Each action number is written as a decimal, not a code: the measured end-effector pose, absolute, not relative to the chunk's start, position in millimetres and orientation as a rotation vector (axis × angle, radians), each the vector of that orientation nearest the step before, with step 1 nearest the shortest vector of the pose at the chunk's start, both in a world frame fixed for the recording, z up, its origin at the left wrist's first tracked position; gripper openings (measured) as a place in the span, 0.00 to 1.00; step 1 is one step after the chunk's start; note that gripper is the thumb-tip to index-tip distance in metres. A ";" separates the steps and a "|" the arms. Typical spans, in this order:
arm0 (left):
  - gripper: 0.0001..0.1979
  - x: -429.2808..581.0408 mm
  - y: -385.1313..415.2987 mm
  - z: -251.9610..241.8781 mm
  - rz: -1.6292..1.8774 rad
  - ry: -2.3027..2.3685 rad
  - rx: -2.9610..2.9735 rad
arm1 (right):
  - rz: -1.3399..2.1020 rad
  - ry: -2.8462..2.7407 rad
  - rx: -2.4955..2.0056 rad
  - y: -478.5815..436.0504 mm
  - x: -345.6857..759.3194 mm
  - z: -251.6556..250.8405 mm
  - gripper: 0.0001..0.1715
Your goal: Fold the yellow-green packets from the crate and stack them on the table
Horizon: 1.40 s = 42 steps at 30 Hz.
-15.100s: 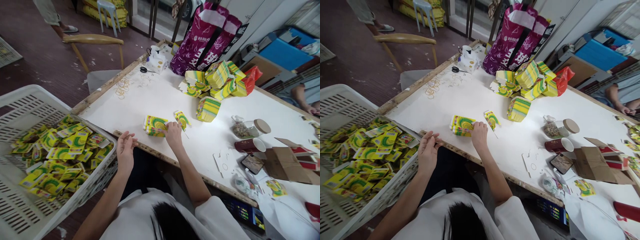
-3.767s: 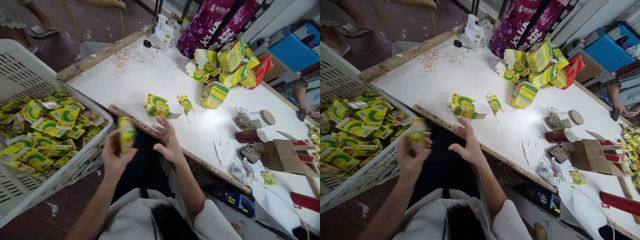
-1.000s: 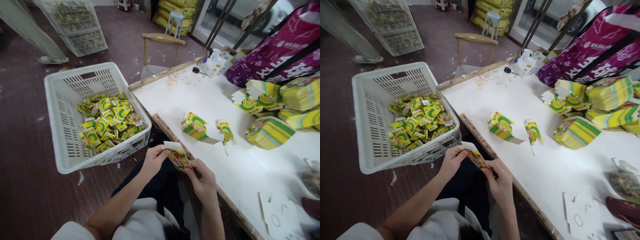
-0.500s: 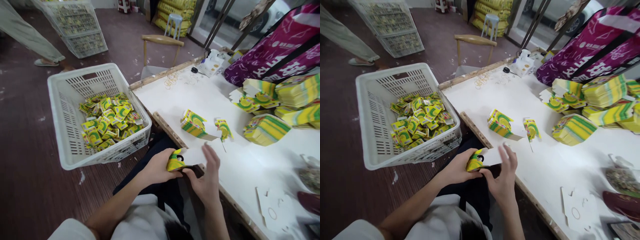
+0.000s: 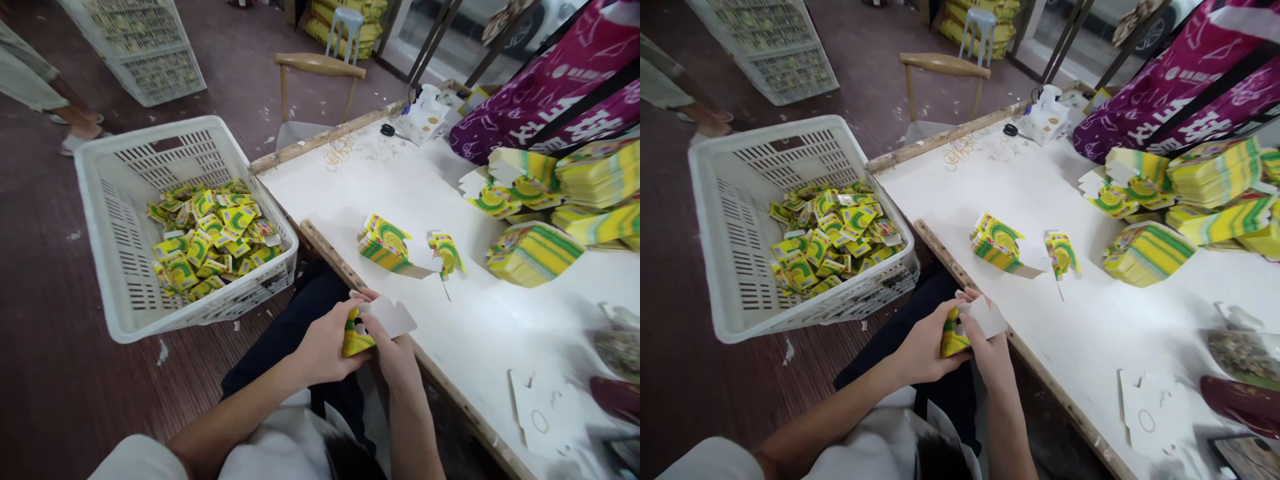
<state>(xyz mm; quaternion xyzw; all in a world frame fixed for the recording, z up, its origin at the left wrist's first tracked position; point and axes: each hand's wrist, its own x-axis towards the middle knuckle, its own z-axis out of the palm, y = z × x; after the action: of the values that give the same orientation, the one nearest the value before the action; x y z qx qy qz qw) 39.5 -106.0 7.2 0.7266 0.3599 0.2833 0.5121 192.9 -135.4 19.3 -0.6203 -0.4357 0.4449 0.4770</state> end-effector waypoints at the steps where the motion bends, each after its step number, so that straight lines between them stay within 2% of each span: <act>1: 0.39 39.2 -104.8 7.4 0.709 0.862 1.782 | 1.139 -1.055 -1.496 -134.1 192.8 16.2 0.29; 5: 0.30 34.7 -96.0 8.8 0.683 0.872 1.913 | 1.220 -1.064 -1.447 -137.2 188.7 3.0 0.29; 8: 0.26 31.6 -89.4 7.5 0.592 0.847 1.917 | 1.098 -1.180 -1.482 -146.2 181.2 0.2 0.32; 11: 0.33 32.6 -87.1 2.4 0.626 0.860 1.878 | 0.954 -1.359 -1.554 -153.0 172.3 4.1 0.33; 13: 0.40 34.3 -87.6 -0.5 0.709 0.889 1.892 | 0.884 -1.423 -1.562 -153.6 170.1 7.2 0.31; 15: 0.41 34.4 -88.0 -0.6 0.733 0.961 1.943 | 0.763 -1.388 -1.566 -151.7 173.3 9.2 0.29; 20: 0.27 25.2 -81.8 8.4 0.686 0.973 1.894 | 0.566 -1.508 -1.558 -147.8 195.2 7.9 0.32; 25: 0.27 16.5 -73.3 12.1 0.703 0.909 1.872 | 0.697 -1.808 -1.503 -143.6 221.1 14.9 0.19; 28: 0.29 14.1 -71.5 12.0 0.598 0.863 1.901 | 0.867 -1.931 -1.471 -138.7 232.9 24.1 0.15; 31: 0.28 15.4 -72.2 12.2 0.613 0.897 1.908 | 0.818 -1.898 -1.481 -136.3 228.0 24.6 0.12; 33: 0.28 18.7 -73.7 12.5 0.618 0.931 1.905 | 0.724 -1.786 -1.503 -137.7 216.9 18.9 0.17; 38: 0.27 18.5 -74.2 12.8 0.537 0.871 1.869 | 0.712 -1.548 -1.537 -145.0 204.0 1.3 0.44; 40: 0.28 4.4 -67.4 12.5 0.637 0.899 1.858 | 0.735 -1.475 -1.533 -146.2 211.7 -2.5 0.46; 42: 0.29 -19.2 -55.1 11.5 0.919 1.163 1.838 | 0.686 -1.395 -1.584 -146.6 222.2 -4.8 0.41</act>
<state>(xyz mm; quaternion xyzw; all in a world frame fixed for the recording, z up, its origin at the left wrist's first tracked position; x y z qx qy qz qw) -19.2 -55.1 11.5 0.7200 0.4555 0.3599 0.3804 222.2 -146.6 -4.8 -0.6392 -0.5628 0.2768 0.4450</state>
